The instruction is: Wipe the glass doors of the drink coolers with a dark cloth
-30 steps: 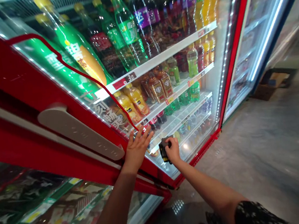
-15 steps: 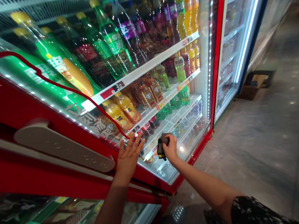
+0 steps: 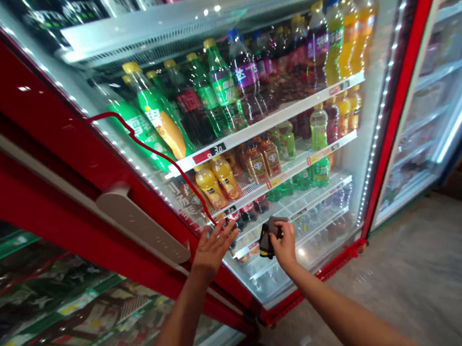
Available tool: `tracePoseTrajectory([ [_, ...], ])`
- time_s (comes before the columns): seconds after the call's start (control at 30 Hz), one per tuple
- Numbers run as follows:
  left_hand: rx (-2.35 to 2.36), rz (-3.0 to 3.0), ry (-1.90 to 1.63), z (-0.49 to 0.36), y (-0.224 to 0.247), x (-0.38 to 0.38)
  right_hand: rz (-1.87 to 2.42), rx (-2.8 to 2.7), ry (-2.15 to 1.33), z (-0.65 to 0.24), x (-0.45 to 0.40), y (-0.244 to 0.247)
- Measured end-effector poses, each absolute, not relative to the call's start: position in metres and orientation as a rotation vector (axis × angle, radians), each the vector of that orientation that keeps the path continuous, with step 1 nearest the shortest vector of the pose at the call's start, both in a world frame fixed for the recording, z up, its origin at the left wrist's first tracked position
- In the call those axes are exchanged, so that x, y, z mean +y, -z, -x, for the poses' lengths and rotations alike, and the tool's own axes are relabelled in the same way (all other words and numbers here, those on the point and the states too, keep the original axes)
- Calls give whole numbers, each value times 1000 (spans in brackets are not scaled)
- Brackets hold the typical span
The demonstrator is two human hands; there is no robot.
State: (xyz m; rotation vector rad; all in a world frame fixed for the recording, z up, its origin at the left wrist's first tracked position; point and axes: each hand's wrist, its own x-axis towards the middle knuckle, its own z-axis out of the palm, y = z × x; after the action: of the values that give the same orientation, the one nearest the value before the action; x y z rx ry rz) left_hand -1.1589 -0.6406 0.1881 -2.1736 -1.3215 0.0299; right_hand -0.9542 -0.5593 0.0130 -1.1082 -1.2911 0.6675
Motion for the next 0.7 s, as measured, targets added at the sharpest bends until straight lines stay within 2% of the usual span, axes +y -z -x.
tracePoseTrajectory([
  [0.3,-1530,1956,-83,1121,-192,-660,610,-1951,-564,889,-520,-26],
  [0.53,-1692,1665,46,1078,-130,-673,539,-2140,-250,879,-510,-15],
  [0.7,-1629,1685,44,1073,-82,-675,319,-2290,31,873,-501,-2],
])
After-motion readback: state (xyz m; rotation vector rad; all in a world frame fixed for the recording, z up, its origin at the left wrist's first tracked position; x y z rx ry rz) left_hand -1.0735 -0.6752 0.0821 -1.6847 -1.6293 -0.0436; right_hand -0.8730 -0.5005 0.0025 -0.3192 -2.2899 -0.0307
